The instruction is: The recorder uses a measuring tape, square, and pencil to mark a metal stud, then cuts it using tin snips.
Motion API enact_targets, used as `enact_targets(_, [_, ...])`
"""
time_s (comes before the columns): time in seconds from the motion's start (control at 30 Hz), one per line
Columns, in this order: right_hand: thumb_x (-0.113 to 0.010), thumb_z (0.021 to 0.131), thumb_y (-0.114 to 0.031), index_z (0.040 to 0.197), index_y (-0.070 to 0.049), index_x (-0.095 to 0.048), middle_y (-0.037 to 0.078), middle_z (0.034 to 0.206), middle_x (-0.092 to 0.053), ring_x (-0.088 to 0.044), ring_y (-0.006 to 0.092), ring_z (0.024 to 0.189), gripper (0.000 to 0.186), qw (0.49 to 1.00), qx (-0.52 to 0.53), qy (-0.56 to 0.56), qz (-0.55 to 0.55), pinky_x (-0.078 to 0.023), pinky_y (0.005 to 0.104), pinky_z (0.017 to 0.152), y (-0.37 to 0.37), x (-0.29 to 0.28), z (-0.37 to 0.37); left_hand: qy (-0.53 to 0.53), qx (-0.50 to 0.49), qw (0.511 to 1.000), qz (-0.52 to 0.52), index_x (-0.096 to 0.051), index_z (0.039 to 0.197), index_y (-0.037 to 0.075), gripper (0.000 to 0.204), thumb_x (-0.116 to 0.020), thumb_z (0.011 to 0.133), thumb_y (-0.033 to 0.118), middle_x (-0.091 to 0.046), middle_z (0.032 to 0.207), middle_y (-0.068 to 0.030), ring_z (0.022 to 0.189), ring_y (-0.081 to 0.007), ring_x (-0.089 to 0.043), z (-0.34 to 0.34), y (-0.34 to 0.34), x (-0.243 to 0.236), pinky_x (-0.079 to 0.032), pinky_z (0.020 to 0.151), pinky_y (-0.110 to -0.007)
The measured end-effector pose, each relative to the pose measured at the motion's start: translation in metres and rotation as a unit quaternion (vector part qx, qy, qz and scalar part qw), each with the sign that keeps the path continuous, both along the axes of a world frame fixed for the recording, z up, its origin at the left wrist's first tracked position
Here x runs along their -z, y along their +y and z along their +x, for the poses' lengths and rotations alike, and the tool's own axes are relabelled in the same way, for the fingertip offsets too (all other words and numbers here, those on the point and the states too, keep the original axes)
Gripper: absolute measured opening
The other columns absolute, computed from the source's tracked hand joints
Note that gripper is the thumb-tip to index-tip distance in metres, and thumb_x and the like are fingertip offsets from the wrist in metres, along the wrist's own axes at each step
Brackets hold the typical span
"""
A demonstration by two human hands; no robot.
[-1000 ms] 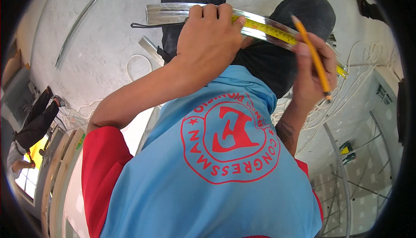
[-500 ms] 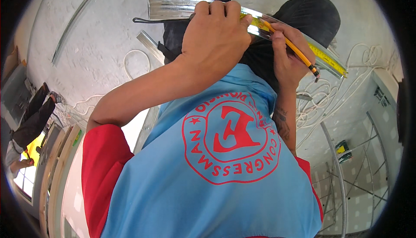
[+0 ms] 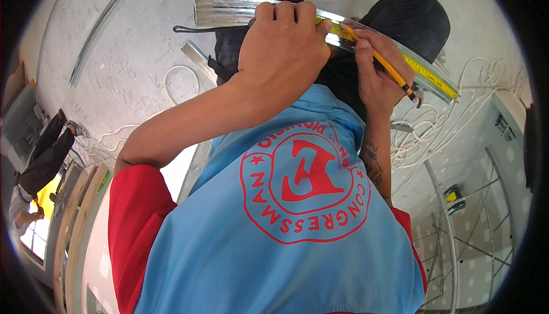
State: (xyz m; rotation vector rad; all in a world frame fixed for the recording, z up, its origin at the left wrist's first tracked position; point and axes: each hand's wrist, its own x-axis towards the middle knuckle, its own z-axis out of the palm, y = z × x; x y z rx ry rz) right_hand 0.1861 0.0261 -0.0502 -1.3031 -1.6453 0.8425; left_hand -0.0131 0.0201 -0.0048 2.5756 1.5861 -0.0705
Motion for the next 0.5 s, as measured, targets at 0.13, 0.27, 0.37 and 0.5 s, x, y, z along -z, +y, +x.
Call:
enact_targets(0.13, [-0.077, 0.092, -0.009, 0.103, -0.002, -0.080, 0.010, 0.097, -0.080, -0.076, 0.0183, 0.087, 0.013, 1.000, 0.008, -0.022, 0.006, -0.059, 0.0322, 0.084, -0.0012, -0.0011, -0.0010, 0.009, -0.002, 1.000, -0.001, -0.075, 0.131, 0.015, 0.039, -0.069, 0.093, 0.021, -0.063, 0.106, -0.0122, 0.099, -0.0273, -0.063, 0.0013, -0.0012, 0.0010, -0.048, 0.085, -0.042])
enact_targets(0.27, [-0.076, 0.093, -0.008, 0.104, -0.002, -0.080, 0.009, 0.096, -0.080, -0.076, 0.0182, 0.087, 0.013, 1.000, 0.008, -0.022, -0.001, -0.059, 0.0319, 0.084, -0.0015, -0.0021, -0.0009, 0.026, 0.007, 1.000, 0.006, -0.075, 0.131, 0.015, 0.038, -0.068, 0.094, 0.021, -0.063, 0.107, -0.0128, 0.099, -0.0281, -0.064, 0.0005, -0.0015, 0.0020, -0.049, 0.087, -0.043])
enact_targets(0.37, [-0.076, 0.093, -0.008, 0.104, -0.002, -0.080, 0.010, 0.097, -0.080, -0.076, 0.0183, 0.087, 0.013, 1.000, 0.007, -0.029, 0.003, -0.059, 0.0318, 0.083, -0.0012, -0.0019, -0.0001, 0.012, 0.003, 1.000, 0.004, -0.075, 0.131, 0.015, 0.038, -0.068, 0.094, 0.021, -0.064, 0.108, -0.0130, 0.099, -0.0284, -0.065, 0.0006, -0.0019, 0.0021, -0.049, 0.086, -0.044])
enact_targets(0.5, [-0.075, 0.093, -0.007, 0.104, -0.001, -0.079, 0.011, 0.098, -0.080, -0.076, 0.0184, 0.088, 0.013, 1.000, -0.003, -0.010, 0.004, -0.059, 0.0318, 0.084, -0.0011, -0.0012, -0.0002, 0.019, 0.003, 1.000, -0.005, -0.075, 0.131, 0.016, 0.039, -0.069, 0.093, 0.021, -0.064, 0.107, -0.0126, 0.099, -0.0286, -0.065, 0.0008, -0.0022, 0.0010, -0.049, 0.086, -0.044])
